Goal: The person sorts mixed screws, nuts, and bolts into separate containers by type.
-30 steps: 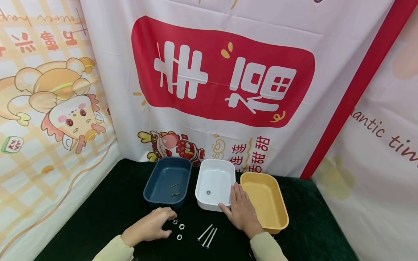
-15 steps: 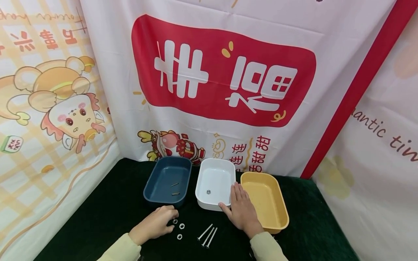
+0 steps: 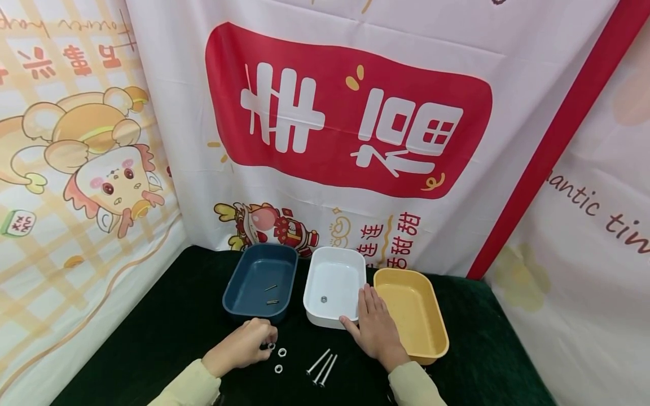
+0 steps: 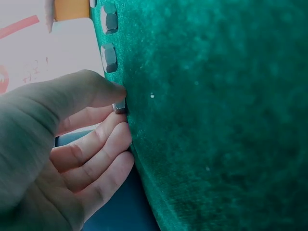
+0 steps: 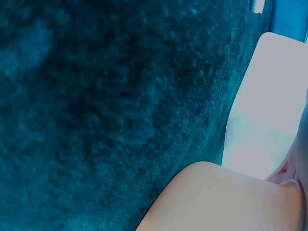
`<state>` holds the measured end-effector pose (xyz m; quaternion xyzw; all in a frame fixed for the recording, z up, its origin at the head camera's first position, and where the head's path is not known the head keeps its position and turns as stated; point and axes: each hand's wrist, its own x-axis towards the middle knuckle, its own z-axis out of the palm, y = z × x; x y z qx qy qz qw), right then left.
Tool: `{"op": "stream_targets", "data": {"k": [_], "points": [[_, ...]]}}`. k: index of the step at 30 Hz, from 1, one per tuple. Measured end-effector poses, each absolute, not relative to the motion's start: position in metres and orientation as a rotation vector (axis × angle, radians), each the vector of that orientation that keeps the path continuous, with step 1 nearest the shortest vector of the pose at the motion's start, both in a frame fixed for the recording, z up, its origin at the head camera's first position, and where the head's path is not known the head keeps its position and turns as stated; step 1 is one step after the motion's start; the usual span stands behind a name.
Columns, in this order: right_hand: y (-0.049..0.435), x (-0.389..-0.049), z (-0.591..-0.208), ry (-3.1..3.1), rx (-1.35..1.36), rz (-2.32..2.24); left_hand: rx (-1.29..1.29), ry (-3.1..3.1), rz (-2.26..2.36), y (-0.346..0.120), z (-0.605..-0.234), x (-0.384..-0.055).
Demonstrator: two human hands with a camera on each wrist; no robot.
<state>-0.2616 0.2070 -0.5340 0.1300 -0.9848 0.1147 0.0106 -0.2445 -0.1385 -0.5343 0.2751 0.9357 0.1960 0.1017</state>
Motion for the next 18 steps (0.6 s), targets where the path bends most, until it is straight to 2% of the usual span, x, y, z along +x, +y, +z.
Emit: {"op": "stream_targets", "data": {"k": [10,18], "points": [[0.208,-0.264,-0.536,-3.094,0.396,0.346,0.834,2.679,0.656,-0.143,-0.523,-0.238],[0.207,-0.264,-0.535,-3.086,0.406,0.336,0.93,2.655,0.671,-0.14,-0.499,-0.237]]}}
